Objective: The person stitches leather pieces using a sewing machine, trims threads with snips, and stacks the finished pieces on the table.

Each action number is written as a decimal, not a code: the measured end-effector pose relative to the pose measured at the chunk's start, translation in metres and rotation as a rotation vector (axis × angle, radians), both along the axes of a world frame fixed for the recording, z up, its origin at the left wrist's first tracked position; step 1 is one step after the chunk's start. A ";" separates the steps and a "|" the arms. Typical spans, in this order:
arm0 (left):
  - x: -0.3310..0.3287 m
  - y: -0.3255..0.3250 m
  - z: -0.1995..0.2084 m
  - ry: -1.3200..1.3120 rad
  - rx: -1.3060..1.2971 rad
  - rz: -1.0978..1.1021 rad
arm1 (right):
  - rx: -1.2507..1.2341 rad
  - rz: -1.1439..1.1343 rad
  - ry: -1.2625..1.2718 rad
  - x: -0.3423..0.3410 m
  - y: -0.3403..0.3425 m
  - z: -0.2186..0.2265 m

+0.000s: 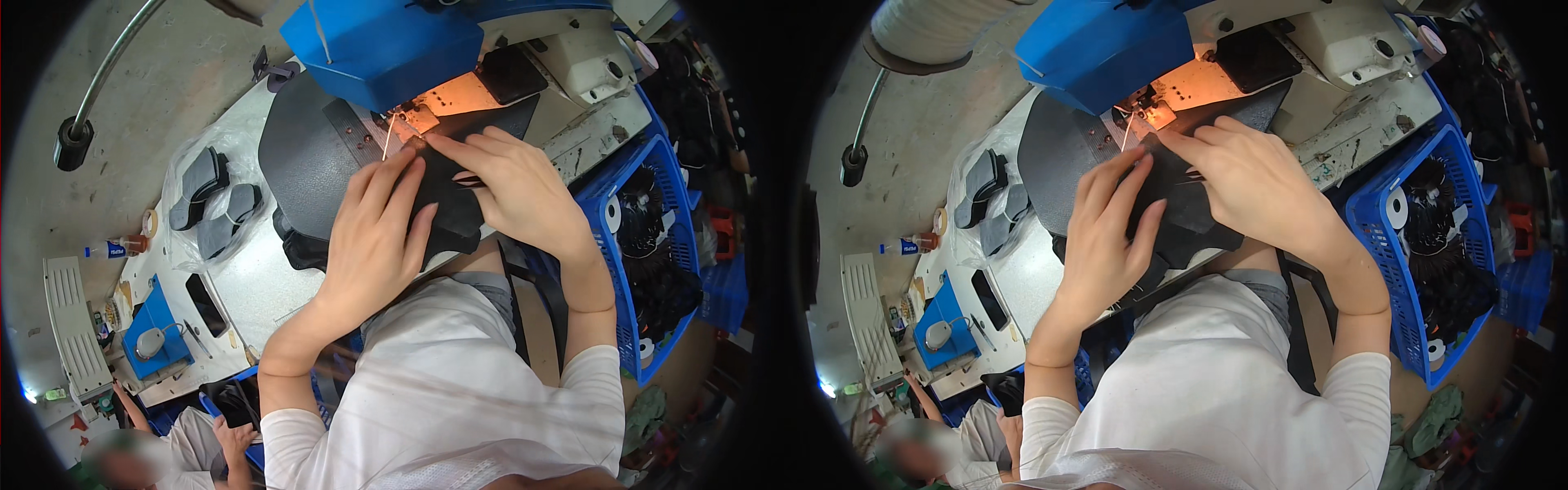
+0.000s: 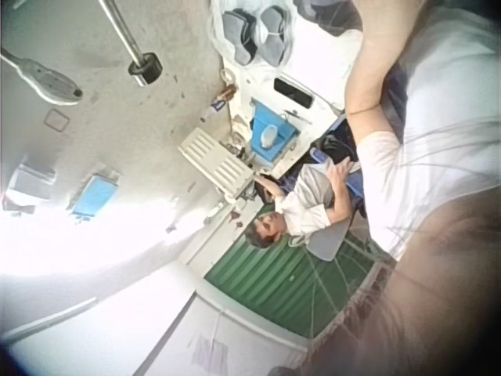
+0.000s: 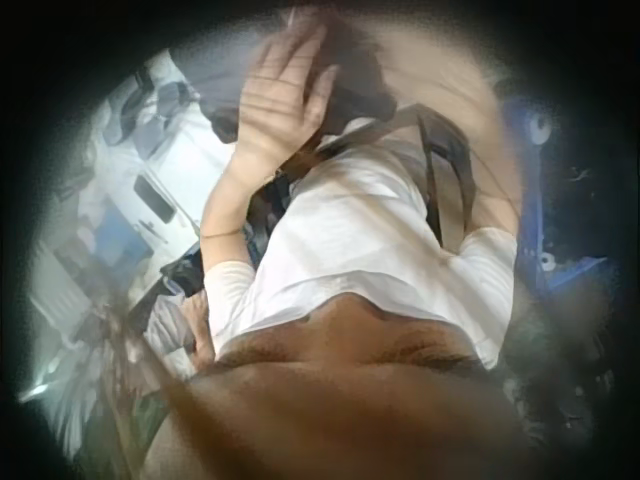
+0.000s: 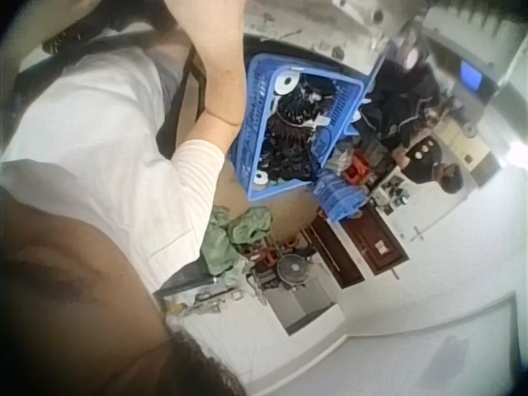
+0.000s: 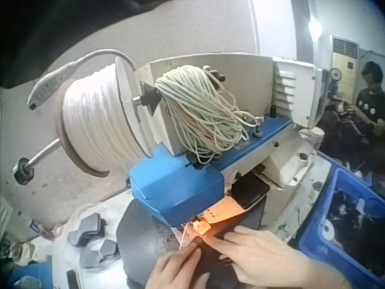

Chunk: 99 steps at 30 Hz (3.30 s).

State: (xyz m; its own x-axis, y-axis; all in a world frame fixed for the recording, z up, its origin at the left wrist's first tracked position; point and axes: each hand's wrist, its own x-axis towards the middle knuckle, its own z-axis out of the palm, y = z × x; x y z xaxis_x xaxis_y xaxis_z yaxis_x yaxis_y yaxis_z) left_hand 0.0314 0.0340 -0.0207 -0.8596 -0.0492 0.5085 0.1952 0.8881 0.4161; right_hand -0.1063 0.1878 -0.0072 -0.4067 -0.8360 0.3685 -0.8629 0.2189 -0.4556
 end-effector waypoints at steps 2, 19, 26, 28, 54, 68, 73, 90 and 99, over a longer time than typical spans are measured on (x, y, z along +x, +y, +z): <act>-0.008 0.006 0.000 -0.123 -0.190 0.131 | 0.082 0.002 0.065 -0.003 -0.004 -0.001; -0.037 -0.044 0.002 -0.072 -0.270 0.148 | -0.061 -0.176 0.017 -0.008 -0.052 -0.023; -0.041 -0.043 0.011 -0.195 -0.252 0.212 | -0.025 -0.137 -0.183 -0.004 -0.025 -0.005; -0.042 -0.043 0.010 -0.185 -0.239 0.206 | 0.009 -0.137 -0.196 -0.007 -0.021 -0.001; -0.043 -0.056 0.003 -0.079 -0.361 0.089 | 0.019 -0.164 -0.057 -0.005 -0.019 -0.013; -0.042 -0.052 0.010 -0.150 -0.388 0.080 | 0.009 -0.181 -0.075 -0.002 -0.018 -0.014; -0.036 -0.040 0.011 -0.161 -0.366 0.097 | 0.013 -0.181 -0.079 -0.002 -0.018 -0.014; -0.021 -0.024 0.030 -0.314 -0.235 0.113 | -0.071 -0.101 -0.080 0.000 -0.026 -0.015; -0.053 -0.047 0.010 -0.131 0.360 0.322 | 0.043 -0.031 0.067 -0.004 -0.022 -0.015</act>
